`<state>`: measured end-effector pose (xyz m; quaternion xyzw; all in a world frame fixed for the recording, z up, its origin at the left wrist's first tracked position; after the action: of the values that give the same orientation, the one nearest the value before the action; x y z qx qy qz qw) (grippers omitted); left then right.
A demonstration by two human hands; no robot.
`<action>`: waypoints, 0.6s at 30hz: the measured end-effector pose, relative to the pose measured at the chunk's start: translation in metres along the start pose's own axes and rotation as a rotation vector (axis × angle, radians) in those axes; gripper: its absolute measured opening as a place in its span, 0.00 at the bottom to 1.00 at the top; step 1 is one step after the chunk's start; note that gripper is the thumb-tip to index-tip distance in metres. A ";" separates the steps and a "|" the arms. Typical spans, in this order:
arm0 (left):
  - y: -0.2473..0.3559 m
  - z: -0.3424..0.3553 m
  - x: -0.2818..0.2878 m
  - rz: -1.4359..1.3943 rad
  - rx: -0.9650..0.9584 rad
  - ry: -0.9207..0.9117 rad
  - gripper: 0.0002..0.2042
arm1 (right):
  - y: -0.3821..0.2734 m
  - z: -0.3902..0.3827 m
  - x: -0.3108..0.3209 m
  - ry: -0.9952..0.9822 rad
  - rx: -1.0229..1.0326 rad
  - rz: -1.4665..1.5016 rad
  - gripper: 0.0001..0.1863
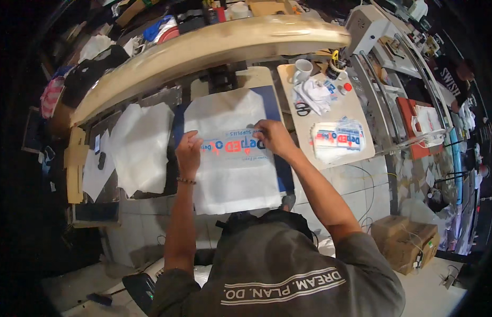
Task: The person places transfer prints onto bags on a heat press, operates the machine to press them, wipes the transfers with a cloth, and stacks the printed bags.
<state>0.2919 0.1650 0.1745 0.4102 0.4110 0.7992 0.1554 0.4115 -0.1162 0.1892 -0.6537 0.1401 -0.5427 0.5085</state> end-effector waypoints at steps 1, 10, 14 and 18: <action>-0.011 0.001 0.000 -0.001 -0.003 0.001 0.14 | 0.006 0.003 -0.015 0.064 0.074 -0.095 0.12; 0.007 -0.025 0.020 0.192 -0.375 0.215 0.19 | -0.069 -0.061 -0.077 0.351 0.320 -0.564 0.28; -0.033 -0.045 0.049 0.210 -0.097 0.226 0.16 | -0.040 -0.090 -0.047 0.630 0.022 -0.586 0.28; -0.057 -0.052 0.045 0.002 0.040 0.059 0.13 | 0.024 -0.091 -0.018 0.506 -0.189 -0.293 0.27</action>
<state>0.2184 0.1983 0.1366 0.3900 0.4307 0.8027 0.1345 0.3364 -0.1599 0.1495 -0.5553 0.2163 -0.7404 0.3108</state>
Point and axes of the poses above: each hand's wrist, its own z-axis towards the middle knuckle, its own x-axis out of the back of the hand, y = z × x, the point moved 8 cm from there along z, towards the middle knuckle, and after that the axes turned 5 degrees about y, right-handed, at the moved point
